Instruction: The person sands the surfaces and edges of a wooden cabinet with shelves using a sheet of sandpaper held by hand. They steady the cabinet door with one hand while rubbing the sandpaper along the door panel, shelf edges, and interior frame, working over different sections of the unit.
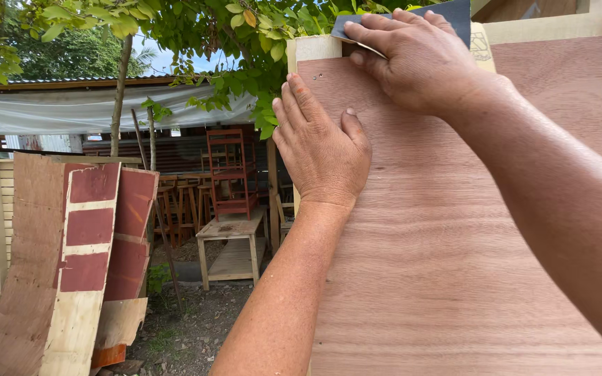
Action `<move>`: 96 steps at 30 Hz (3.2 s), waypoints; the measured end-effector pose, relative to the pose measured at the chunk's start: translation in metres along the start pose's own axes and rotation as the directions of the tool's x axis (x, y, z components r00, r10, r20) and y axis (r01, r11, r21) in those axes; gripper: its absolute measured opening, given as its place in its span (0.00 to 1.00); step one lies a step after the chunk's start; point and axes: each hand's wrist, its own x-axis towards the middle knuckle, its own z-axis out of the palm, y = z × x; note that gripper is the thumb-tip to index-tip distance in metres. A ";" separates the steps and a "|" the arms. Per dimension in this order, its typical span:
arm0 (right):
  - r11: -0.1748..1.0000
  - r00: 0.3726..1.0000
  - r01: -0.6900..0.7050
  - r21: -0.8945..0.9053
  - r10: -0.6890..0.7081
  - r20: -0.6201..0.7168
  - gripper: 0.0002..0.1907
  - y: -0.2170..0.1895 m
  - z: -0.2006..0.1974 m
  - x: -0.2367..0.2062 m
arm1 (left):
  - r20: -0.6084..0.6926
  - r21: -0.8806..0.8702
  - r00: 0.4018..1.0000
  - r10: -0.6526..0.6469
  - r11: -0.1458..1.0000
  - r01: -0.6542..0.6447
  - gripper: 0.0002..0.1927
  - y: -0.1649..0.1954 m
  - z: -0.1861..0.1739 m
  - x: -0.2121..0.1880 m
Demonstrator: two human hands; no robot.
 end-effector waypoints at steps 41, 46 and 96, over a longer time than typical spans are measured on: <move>0.998 0.978 0.047 0.033 -0.039 -0.207 0.21 -0.065 0.025 0.023 | 0.192 -0.416 0.963 -0.191 0.872 0.256 0.30 -0.010 0.005 -0.004; 0.997 0.985 -0.073 0.029 0.077 -0.154 0.22 0.014 0.001 -0.042 | 0.141 -0.408 0.976 -0.168 0.888 0.211 0.30 -0.015 0.007 -0.005; 0.998 0.976 0.070 0.005 -0.068 -0.206 0.22 -0.075 0.011 0.002 | 0.150 -0.489 0.953 -0.261 0.819 0.301 0.24 -0.008 0.008 -0.008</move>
